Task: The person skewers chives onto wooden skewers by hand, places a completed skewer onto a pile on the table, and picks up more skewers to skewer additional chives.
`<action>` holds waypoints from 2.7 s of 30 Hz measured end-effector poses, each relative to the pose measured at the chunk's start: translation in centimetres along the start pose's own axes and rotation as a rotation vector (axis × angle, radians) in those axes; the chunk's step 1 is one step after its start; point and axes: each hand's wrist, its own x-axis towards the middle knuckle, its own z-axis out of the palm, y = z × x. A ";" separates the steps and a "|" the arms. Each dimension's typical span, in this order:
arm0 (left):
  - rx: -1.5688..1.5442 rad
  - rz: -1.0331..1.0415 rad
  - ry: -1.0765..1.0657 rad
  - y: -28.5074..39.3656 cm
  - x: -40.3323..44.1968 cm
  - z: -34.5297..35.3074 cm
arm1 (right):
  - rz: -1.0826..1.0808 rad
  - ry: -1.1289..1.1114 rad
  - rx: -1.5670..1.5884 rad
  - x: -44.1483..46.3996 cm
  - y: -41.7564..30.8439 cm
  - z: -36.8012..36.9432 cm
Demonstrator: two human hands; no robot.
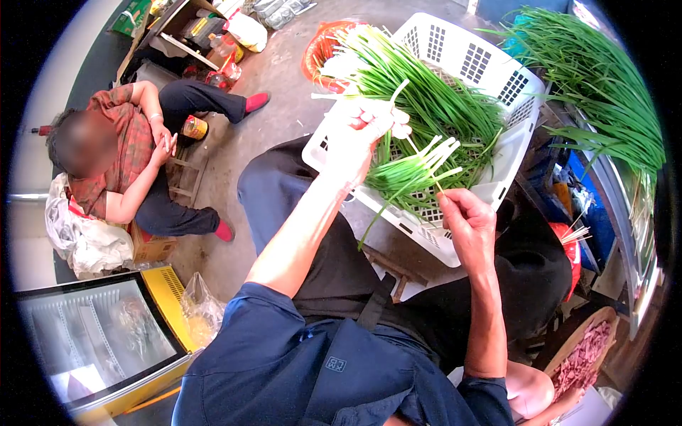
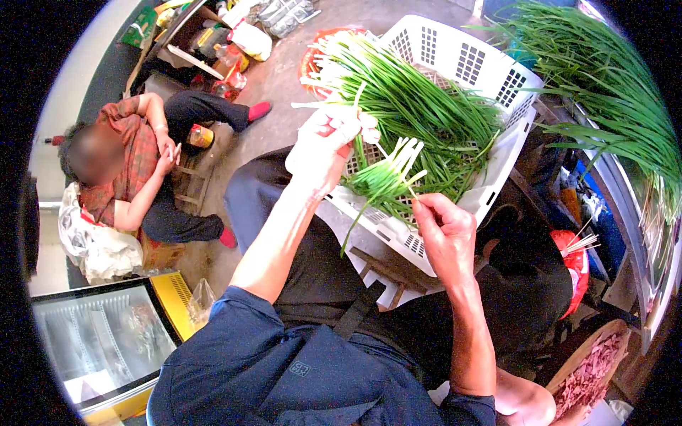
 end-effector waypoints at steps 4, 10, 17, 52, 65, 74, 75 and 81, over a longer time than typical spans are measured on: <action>0.005 -0.008 -0.005 0.3 -0.1 0.5 | 0.009 0.021 -0.005 -0.1 0.2 0.0; -0.203 -0.172 -0.041 0.5 0.1 -0.9 | -0.014 0.018 -0.010 -0.1 0.2 0.0; 0.026 -0.296 -0.111 -1.0 -1.3 0.5 | 0.029 0.014 -0.012 -0.2 0.3 -0.1; 0.145 0.404 0.390 5.3 1.0 -2.7 | -0.082 0.062 -0.056 0.0 -0.1 -0.1; -0.097 -0.055 0.046 0.4 -0.3 0.5 | -0.060 0.008 -0.037 -0.2 -0.4 0.3; -0.175 -0.021 -0.012 0.6 -0.4 0.6 | -0.056 -0.006 -0.017 -0.2 -0.2 0.4; -0.139 -0.022 0.018 0.5 -0.4 0.7 | -0.042 -0.008 -0.006 -0.2 -0.3 0.4; -0.035 -0.035 0.013 0.4 -0.5 0.4 | -0.009 -0.015 0.030 -0.1 0.1 0.3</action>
